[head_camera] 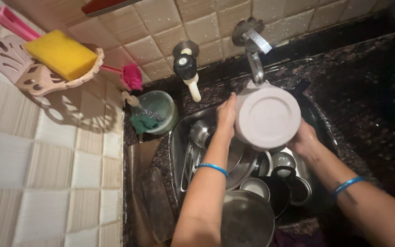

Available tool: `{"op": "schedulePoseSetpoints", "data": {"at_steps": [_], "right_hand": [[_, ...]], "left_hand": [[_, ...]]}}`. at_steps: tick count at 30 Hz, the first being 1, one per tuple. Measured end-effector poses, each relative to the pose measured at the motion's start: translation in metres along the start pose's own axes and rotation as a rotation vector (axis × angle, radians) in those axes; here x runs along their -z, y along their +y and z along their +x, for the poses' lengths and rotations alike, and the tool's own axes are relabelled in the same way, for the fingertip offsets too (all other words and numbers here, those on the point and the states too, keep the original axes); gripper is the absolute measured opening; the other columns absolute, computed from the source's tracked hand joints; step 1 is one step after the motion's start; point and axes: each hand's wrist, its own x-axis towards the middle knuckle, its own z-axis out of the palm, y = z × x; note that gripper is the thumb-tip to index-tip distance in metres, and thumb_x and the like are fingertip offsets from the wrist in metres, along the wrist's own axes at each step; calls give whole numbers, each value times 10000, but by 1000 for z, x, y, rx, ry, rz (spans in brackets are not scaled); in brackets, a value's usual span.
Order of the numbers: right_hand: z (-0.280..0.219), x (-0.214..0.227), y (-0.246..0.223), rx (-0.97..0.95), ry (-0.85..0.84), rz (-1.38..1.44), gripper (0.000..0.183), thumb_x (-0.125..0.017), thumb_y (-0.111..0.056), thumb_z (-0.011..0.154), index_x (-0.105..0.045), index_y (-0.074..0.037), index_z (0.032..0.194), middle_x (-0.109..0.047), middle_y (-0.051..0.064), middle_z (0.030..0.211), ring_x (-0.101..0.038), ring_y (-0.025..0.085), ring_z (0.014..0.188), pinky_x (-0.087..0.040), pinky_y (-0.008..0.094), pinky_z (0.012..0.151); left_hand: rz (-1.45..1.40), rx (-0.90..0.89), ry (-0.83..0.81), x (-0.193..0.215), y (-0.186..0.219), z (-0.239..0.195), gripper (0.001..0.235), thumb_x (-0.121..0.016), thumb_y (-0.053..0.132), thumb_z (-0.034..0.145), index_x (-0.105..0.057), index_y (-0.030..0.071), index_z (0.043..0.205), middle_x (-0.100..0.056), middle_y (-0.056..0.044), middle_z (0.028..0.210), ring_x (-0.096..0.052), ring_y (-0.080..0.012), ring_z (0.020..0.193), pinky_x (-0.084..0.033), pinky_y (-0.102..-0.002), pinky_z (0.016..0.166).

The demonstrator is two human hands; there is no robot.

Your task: The person washes various dishes and kitchen utensils under a running faucet by hand, including pots, plates, cups, and a pair of tongs, then places them into a black plastic drying basket.

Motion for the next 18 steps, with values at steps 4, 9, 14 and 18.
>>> {"op": "schedulePoseSetpoints", "data": {"at_steps": [4,9,14,18], "right_hand": [[-20,-4,-12,55,-78,45,592,-403,-545,1020,-572,-123,1399,-597,104,1443,-565,287,1325,-435,490,1094],[-4,27,-11,561,-95,-89,426,-546,-429,1070,-649,-67,1271,-691,94,1198,-659,208,1050,-517,423,976],[-25,49,-26,1185,59,-1050,254,-663,-321,975,-698,-77,1036,-696,55,876,-652,192,805,-546,408,819],[-59,27,-48,1573,-297,-1637,378,-751,-340,749,-700,-177,1086,-698,13,900,-662,233,848,-514,437,810]], "left_hand": [[-32,93,-142,3,-18,33,532,-610,439,945,-726,-26,1178,-748,-124,1094,-686,-229,973,-538,-375,866],[-73,348,-316,-33,5,31,478,-604,467,970,-708,28,1127,-706,-182,1042,-655,-309,926,-538,-441,796],[151,573,-416,-47,34,15,473,-567,464,888,-674,78,1140,-710,-168,1049,-677,-336,901,-521,-586,788],[121,522,-549,-34,-3,44,449,-634,350,844,-656,36,1165,-699,-192,1031,-696,-366,855,-549,-654,736]]}}
